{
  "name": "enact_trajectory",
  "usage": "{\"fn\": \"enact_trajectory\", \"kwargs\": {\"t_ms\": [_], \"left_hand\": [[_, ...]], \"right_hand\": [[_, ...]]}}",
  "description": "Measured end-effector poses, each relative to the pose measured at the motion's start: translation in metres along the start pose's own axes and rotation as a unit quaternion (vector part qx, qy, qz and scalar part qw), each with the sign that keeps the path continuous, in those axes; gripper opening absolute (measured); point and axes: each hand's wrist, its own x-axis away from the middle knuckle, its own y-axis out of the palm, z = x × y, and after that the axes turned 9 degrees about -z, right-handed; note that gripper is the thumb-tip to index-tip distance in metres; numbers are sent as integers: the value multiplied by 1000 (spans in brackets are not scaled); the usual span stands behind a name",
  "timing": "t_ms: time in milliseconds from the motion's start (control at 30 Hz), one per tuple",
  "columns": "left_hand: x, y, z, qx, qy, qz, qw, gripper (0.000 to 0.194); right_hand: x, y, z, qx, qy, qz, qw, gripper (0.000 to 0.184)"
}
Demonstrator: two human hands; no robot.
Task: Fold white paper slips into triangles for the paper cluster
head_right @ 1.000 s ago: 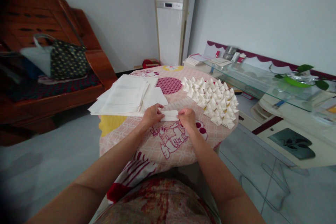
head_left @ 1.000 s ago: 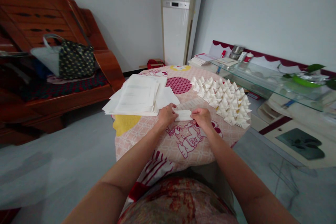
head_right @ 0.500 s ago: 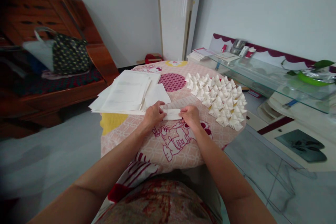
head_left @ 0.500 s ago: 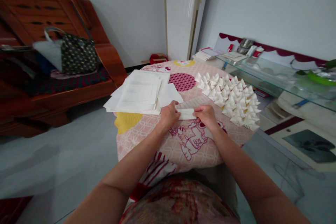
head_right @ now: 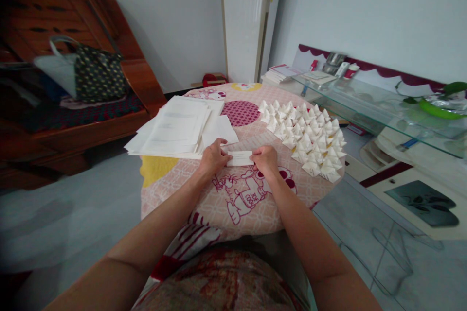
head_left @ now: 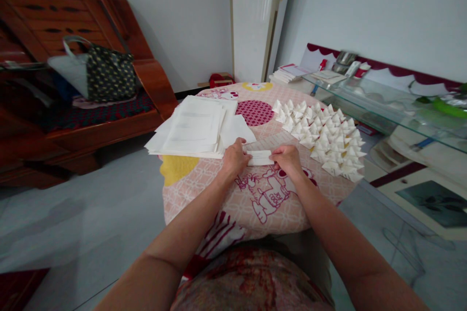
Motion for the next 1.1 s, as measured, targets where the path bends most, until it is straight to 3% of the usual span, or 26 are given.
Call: {"fn": "enact_trajectory", "kwargs": {"t_ms": [367,900,1100], "left_hand": [[-3,2,-3,12,0,4,1000,55],[-4,4,-3,-50,24,7,998,50],[-4,6,-4,-87,63,3,994,44]], "right_hand": [[2,0,-4,10,-5,5,1000,5],[5,0,-11,25,20,10,999,4],[6,1,-12,22,18,12,1000,5]]}}
